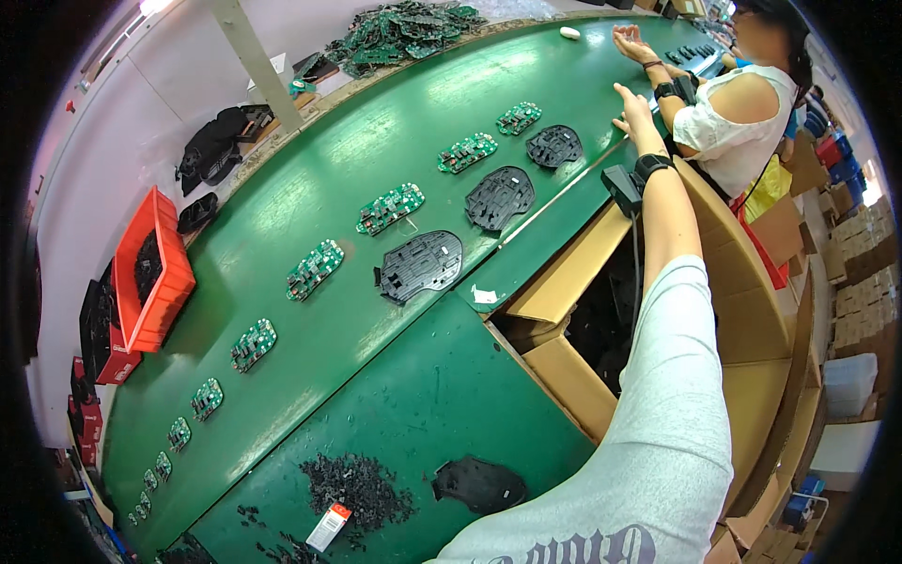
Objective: The person assembles small electronic components on a green workbench. They handle black plastic casings and green circuit boards, using pliers to cut wires and a small white device to inspect parts. The person places assembled units into a cardboard box.
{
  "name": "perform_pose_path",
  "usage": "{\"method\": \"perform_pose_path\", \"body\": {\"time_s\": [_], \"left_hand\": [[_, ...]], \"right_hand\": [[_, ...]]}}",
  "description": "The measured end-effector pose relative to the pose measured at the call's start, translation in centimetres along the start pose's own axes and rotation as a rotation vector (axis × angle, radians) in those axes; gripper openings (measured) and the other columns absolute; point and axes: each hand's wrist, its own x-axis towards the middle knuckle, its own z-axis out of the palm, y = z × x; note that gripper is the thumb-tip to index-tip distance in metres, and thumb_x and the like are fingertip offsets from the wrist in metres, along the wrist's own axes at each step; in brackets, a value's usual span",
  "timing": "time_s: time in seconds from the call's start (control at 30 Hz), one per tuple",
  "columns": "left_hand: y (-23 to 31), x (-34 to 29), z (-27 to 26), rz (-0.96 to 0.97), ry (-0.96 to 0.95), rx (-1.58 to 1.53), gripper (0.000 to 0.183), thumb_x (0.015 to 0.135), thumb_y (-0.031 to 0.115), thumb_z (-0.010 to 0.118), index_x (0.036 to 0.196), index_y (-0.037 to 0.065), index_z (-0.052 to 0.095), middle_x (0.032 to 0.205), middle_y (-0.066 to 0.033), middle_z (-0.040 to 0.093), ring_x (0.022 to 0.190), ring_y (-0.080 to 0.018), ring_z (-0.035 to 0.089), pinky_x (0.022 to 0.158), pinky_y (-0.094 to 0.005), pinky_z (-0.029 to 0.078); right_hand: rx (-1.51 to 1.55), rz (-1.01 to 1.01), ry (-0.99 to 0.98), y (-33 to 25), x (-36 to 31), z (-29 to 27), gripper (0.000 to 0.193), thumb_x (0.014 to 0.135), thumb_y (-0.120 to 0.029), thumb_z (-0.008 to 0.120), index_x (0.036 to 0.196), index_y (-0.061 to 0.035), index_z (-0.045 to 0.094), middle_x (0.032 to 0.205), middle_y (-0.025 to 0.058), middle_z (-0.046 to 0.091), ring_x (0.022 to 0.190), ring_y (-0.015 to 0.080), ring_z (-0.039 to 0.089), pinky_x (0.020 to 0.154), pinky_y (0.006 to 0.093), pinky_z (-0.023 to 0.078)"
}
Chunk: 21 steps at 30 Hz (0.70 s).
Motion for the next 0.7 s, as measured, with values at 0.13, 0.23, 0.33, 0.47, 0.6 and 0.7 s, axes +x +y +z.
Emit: {"method": "perform_pose_path", "body": {"time_s": [0.13,0.23,0.33,0.47,0.6,0.7], "left_hand": [[0.7,0.4,2.4,-0.108,-0.016,-0.085,0.017,0.087,0.009,0.056,0.096,-0.002,0.066,0.073,-0.0124,0.061,0.062,-0.0205,0.052,0.059,-0.0328,0.044],[-1.8,0.1,-0.6,-0.100,-0.006,-0.122,0.018,0.087,0.010,0.058,0.098,-0.002,0.066,0.074,-0.0119,0.061,0.064,-0.0216,0.054,0.060,-0.0335,0.045],[2.1,-0.3,-1.2,-0.059,-0.099,0.103,0.024,0.098,0.019,0.050,0.100,0.002,0.067,0.079,-0.0100,0.065,0.068,-0.0210,0.058,0.062,-0.0317,0.049],[3.3,-0.2,0.8,-0.040,-0.001,-0.162,0.019,0.092,0.015,0.057,0.093,0.002,0.070,0.075,-0.0108,0.065,0.061,-0.0199,0.057,0.056,-0.0307,0.048],[2.8,-0.2,1.0,-0.143,-0.033,-0.215,0.022,0.088,0.015,0.061,0.101,0.000,0.069,0.081,-0.0163,0.066,0.070,-0.0261,0.060,0.065,-0.0351,0.050],[0.3,0.0,0.9,-0.137,-0.064,-0.224,0.019,0.095,0.007,0.050,0.104,0.000,0.065,0.071,-0.0012,0.051,0.063,-0.0113,0.045,0.058,-0.0255,0.039]], "right_hand": [[-0.677,-0.278,0.207,0.8,3.2,-4.7,0.080,0.079,-0.040,0.072,0.142,-0.0052,0.037,0.123,0.0167,0.054,0.117,0.0271,0.053,0.089,0.0438,0.050],[-0.430,-0.106,-0.558,-5.0,-5.7,4.1,0.074,0.084,-0.045,0.066,0.141,-0.0053,0.041,0.137,0.0196,0.049,0.125,0.0289,0.049,0.097,0.0468,0.043],[-0.294,0.287,-0.944,-11.8,-9.5,5.1,0.091,0.081,-0.060,0.064,0.147,-0.0066,0.029,0.148,0.0245,0.031,0.136,0.0397,0.032,0.105,0.0487,0.037],[-0.211,-0.220,-0.164,-14.6,-2.6,2.6,0.065,0.079,-0.060,0.065,0.105,-0.0051,0.043,0.100,0.0144,0.044,0.089,0.0274,0.040,0.077,0.0399,0.039],[-0.466,-0.386,-0.363,-16.1,-1.5,0.4,0.047,0.079,-0.052,0.067,0.079,-0.0066,0.057,0.063,0.0022,0.052,0.053,0.0135,0.044,0.054,0.0308,0.038],[-0.742,-0.840,-0.014,-16.9,-11.3,1.9,0.042,0.080,-0.039,0.068,0.097,-0.0005,0.059,0.082,0.0119,0.058,0.076,0.0193,0.054,0.068,0.0334,0.045]]}}
